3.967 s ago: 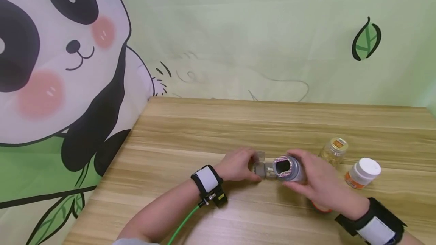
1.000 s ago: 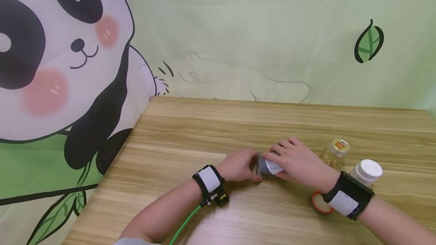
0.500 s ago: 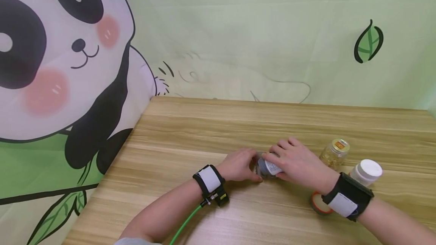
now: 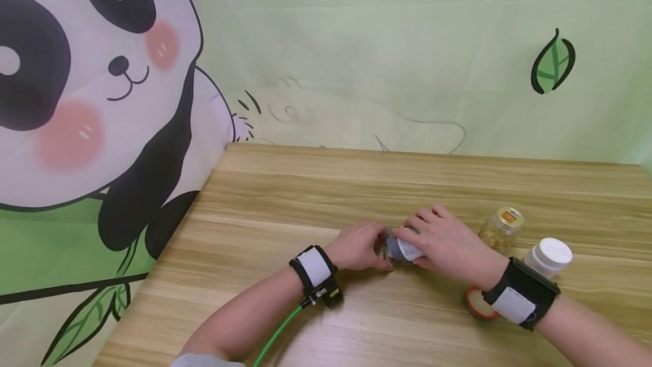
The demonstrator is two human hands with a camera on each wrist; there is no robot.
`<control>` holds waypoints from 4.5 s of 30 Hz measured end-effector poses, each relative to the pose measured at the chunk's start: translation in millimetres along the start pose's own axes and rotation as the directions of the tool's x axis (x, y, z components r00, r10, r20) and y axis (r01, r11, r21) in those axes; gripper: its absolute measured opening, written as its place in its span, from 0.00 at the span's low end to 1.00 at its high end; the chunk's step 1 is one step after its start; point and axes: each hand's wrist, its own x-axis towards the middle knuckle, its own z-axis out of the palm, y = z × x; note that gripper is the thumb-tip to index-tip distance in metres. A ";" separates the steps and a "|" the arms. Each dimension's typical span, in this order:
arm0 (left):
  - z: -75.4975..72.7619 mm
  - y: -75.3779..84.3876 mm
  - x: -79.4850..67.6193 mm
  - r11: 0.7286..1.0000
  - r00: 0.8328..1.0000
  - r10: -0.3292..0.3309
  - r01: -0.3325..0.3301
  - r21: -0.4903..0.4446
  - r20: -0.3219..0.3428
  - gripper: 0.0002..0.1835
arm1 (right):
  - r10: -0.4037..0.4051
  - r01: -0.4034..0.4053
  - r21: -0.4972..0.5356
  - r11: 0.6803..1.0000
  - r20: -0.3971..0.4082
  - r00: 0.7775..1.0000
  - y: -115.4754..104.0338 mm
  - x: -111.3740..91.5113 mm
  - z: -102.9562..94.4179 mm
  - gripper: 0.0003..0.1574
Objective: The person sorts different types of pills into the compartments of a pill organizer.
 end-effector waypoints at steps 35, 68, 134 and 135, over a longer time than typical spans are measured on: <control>-0.4 0.9 0.0 1.000 1.000 -0.006 0.006 -0.003 -0.005 0.25 | 0.081 -0.080 0.091 0.993 -0.012 0.997 2.8 -5.9 6.9 0.35; -2.0 5.1 -0.6 1.000 1.000 -0.016 0.016 0.020 -0.008 0.25 | 0.361 -0.256 0.856 0.449 0.089 0.928 -53.8 -63.2 -3.4 0.36; 7.2 70.8 -35.7 0.924 0.935 0.340 -0.312 -0.222 0.101 0.34 | 0.455 -0.224 0.732 0.643 -0.130 0.881 -24.6 -80.9 -41.1 0.33; 7.4 70.7 -35.8 0.922 0.935 0.340 -0.309 -0.235 0.102 0.33 | 0.451 -0.196 0.772 0.605 -0.129 0.883 -27.3 -78.2 -40.9 0.33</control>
